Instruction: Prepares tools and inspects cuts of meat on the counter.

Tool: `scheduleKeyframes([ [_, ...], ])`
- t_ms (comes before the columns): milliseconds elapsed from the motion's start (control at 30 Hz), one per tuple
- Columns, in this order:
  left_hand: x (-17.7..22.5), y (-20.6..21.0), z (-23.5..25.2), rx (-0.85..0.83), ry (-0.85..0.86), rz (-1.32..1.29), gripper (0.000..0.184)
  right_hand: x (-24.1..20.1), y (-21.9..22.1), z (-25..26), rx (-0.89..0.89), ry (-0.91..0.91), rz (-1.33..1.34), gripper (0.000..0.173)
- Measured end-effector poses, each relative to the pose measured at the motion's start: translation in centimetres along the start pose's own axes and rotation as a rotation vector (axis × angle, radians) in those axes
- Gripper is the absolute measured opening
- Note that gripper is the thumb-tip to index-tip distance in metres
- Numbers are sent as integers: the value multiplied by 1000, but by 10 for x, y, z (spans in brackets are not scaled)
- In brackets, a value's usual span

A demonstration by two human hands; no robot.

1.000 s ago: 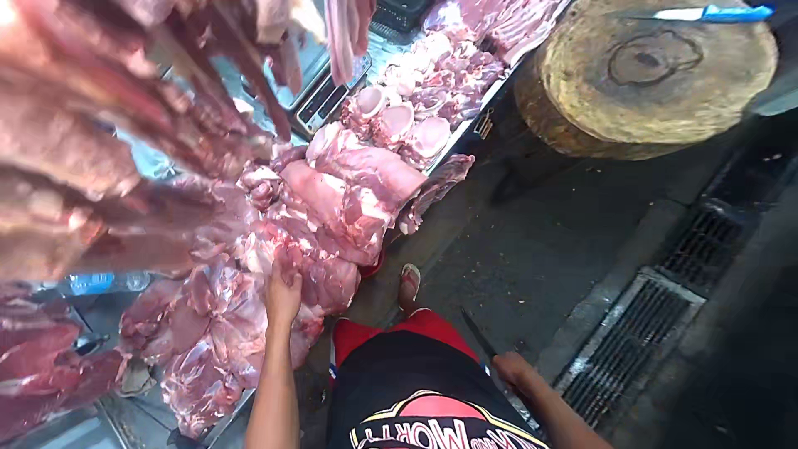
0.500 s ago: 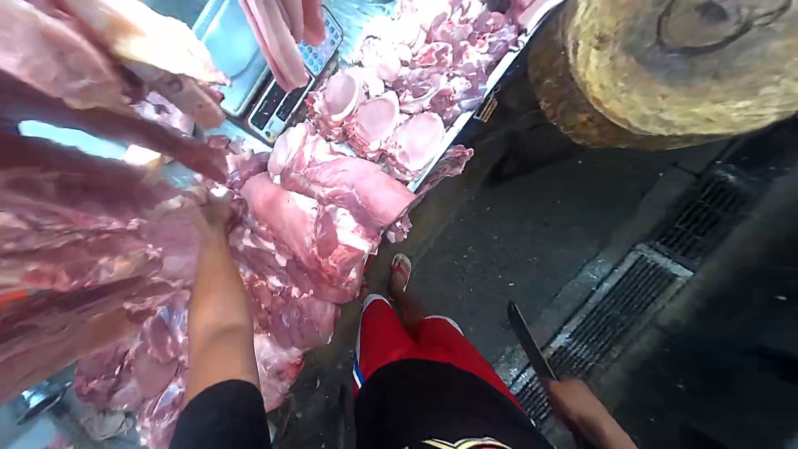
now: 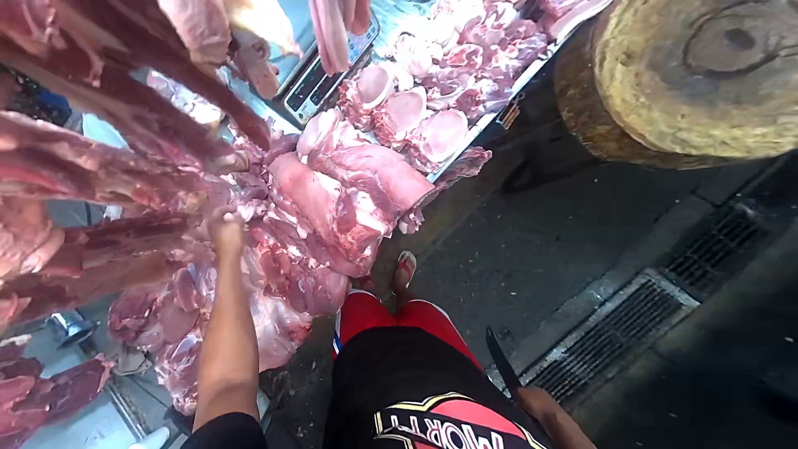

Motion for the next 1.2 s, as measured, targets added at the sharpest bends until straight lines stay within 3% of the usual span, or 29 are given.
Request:
scheduleKeyframes([
  [133, 22, 28, -55, -229, 318, 277, 35, -33, -17, 5, 64, -53, -44, 40],
  [200, 19, 41, -55, -382, 410, 306, 51, -52, -26, -10, 119, -85, 87, 36],
  [300, 21, 38, -17, -302, 249, 267, 54, -77, -37, -32, 175, -104, 257, 31],
  [400, 26, 35, 47, -105, 148, 242, 50, -78, -40, -37, 223, -151, 168, 32],
  [533, 51, 60, 118, 32, 349, 370, 50, -61, -25, -54, 255, -117, 88, 37],
  [600, 56, 76, 157, 18, 351, 432, 56, -54, -10, -72, 236, -52, 120, 39],
  [733, 66, 88, 198, -152, 136, 473, 77, -20, 24, -77, 155, 44, 119, 35],
  [800, 62, 97, 209, -216, 126, 541, 72, -1, 43, -76, 112, 95, 87, 35],
  [933, 75, 96, 178, -298, 164, 685, 57, 13, 61, -79, 27, 157, 13, 38],
  [1000, 66, 96, 155, -203, 227, 475, 57, 10, 55, -79, 16, 149, -24, 39],
  [1100, 39, 84, 117, -111, 265, -125, 53, 2, 45, -77, 56, 99, -10, 37],
  [1200, 10, 70, 79, -193, 298, -644, 59, -15, 24, -69, 119, 34, 80, 35],
])
Point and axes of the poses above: each hand's wrist, its own z-axis towards the middle knuckle, its own y-axis out of the palm, x = y × z, the point moved 1 cm from there along z, towards the middle knuckle, and after that the axes turned 8 degrees about -y, right-handed, at the moved point
